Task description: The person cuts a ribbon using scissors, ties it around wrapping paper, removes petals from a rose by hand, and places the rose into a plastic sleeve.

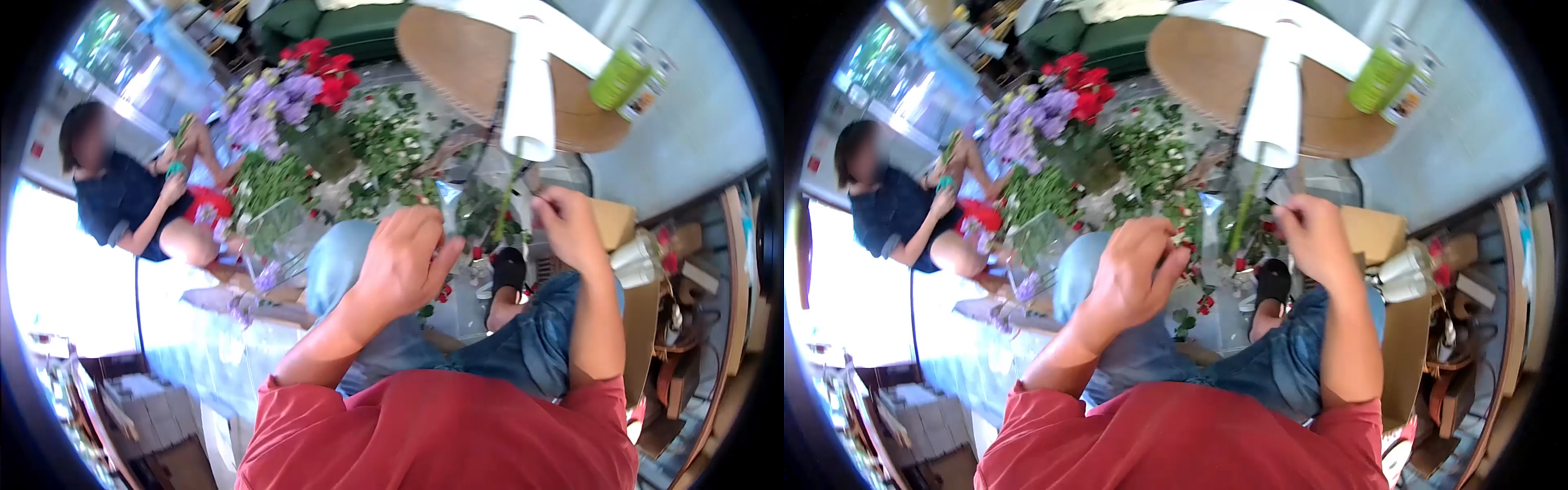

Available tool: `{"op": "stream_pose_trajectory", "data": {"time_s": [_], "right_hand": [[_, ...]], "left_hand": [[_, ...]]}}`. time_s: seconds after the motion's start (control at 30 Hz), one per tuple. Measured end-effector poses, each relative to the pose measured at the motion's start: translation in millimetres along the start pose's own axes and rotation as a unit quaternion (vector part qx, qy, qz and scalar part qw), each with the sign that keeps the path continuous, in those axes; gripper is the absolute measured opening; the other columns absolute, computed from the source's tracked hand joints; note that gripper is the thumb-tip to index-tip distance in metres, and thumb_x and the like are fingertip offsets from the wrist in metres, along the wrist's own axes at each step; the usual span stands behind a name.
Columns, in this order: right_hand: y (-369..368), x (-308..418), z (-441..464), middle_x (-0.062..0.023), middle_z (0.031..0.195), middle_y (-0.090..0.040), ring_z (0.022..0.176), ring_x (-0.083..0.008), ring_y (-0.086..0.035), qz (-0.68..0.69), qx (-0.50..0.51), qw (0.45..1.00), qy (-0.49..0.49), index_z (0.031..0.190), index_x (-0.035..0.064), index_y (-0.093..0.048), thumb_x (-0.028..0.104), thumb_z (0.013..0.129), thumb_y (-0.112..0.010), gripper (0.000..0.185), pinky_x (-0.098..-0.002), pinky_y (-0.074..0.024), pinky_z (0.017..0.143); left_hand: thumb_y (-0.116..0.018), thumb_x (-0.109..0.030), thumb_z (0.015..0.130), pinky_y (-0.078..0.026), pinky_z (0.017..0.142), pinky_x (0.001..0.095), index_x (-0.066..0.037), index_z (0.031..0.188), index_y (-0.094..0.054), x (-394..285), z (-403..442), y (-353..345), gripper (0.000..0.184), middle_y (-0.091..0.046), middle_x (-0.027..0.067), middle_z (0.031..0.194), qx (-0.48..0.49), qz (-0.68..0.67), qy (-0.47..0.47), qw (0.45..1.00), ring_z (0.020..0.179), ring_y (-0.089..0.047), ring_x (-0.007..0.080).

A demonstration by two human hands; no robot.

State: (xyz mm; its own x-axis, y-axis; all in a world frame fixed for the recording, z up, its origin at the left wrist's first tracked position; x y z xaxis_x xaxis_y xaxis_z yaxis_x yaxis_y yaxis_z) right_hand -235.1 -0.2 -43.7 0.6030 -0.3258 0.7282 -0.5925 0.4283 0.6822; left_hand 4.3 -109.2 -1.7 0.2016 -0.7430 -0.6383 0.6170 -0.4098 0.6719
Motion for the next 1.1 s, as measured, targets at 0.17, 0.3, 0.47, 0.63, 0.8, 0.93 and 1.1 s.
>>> {"op": "stream_pose_trajectory", "data": {"time_s": [0.17, 0.3, 0.47, 0.63, 0.8, 0.93, 1.1], "right_hand": [[18, 15, -13, -0.0083, 0.062, -0.062, 0.056, -0.0141, -0.061, 0.01, 0.049, 0.997, -0.061, 0.081, -0.0032, -0.062, 0.012, 0.098, -0.065, 0.023, -0.0307, -0.0475, 0.055], [9, 42, -44, -0.0052, 0.062, -0.063, 0.055, -0.0111, -0.06, 0.105, 0.19, 0.974, -0.071, 0.081, -0.0009, -0.064, 0.012, 0.096, -0.068, 0.021, -0.0283, -0.0454, 0.053], [-62, 153, -80, -0.0101, 0.069, -0.065, 0.06, -0.0259, -0.065, 0.122, 0.411, 0.88, 0.203, 0.087, 0.0026, -0.066, 0.024, 0.095, -0.074, 0.024, -0.0351, -0.0484, 0.055], [-134, 143, -86, -0.0159, 0.076, -0.07, 0.071, -0.0354, -0.069, 0.024, 0.465, 0.869, 0.17, 0.092, 0.0031, -0.066, 0.028, 0.097, -0.07, 0.026, -0.0441, -0.0518, 0.064], [-159, 122, -75, -0.0204, 0.08, -0.07, 0.08, -0.0417, -0.069, -0.033, 0.459, 0.877, 0.14, 0.093, 0.0019, -0.067, 0.033, 0.098, -0.065, 0.031, -0.0502, -0.0518, 0.072], [-156, 117, -70, -0.0226, 0.076, -0.069, 0.078, -0.0442, -0.067, -0.041, 0.456, 0.877, 0.141, 0.088, 0.0005, -0.066, 0.034, 0.098, -0.065, 0.035, -0.0518, -0.0519, 0.071], [-156, 112, -66, -0.0223, 0.07, -0.067, 0.071, -0.0438, -0.067, -0.061, 0.451, 0.877, 0.156, 0.08, 0.0, -0.067, 0.034, 0.097, -0.067, 0.038, -0.0498, -0.0532, 0.068]], "left_hand": [[-0.072, -0.015, 0.087, -0.046, 0.103, 0.0471, -0.004, 0.128, -0.063, 23, -109, 36, 0.044, -0.063, 0.0188, 0.13, 0.062, 0.221, -0.027, 0.973, 0.12, -0.06, 0.037], [-0.068, -0.007, 0.089, -0.056, 0.082, 0.0445, -0.002, 0.131, -0.061, 140, -181, 87, 0.043, -0.067, 0.0208, 0.117, -0.072, 0.099, 0.194, 0.973, 0.098, -0.069, 0.0368], [-0.066, -0.008, 0.089, -0.057, 0.084, 0.0471, 0.0, 0.115, -0.069, 260, -139, 105, 0.028, -0.07, 0.025, 0.111, 0.061, 0.176, 0.277, 0.942, 0.094, -0.071, 0.0412], [-0.067, -0.007, 0.083, -0.056, 0.094, 0.0478, 0.0, 0.114, -0.07, 416, -130, 21, 0.033, -0.07, 0.0274, 0.117, 0.3, 0.269, 0.302, 0.864, 0.11, -0.068, 0.0441], [-0.068, -0.009, 0.081, -0.055, 0.099, 0.0468, -0.003, 0.122, -0.067, 473, -156, -16, 0.041, -0.067, 0.0253, 0.126, 0.411, 0.346, 0.321, 0.78, 0.119, -0.065, 0.0411], [-0.069, -0.01, 0.082, -0.055, 0.099, 0.0475, -0.004, 0.126, -0.063, 489, -166, -16, 0.045, -0.063, 0.0231, 0.134, 0.408, 0.344, 0.38, 0.756, 0.123, -0.063, 0.0395], [-0.07, -0.013, 0.082, -0.055, 0.098, 0.0478, -0.002, 0.123, -0.064, 509, -168, -16, 0.044, -0.064, 0.0237, 0.133, 0.429, 0.342, 0.353, 0.758, 0.122, -0.064, 0.0393]]}}
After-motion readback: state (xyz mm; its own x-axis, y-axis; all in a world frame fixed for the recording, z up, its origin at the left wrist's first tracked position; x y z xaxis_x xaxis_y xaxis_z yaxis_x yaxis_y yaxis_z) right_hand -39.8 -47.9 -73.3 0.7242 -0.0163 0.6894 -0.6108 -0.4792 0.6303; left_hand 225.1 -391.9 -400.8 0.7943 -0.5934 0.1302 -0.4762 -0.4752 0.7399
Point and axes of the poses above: each hand's wrist, its own z-axis towards the middle knuckle, its own y-axis out of the back of the hand, x = y × z, the point moved 10 cm from there along z, towards the middle knuckle
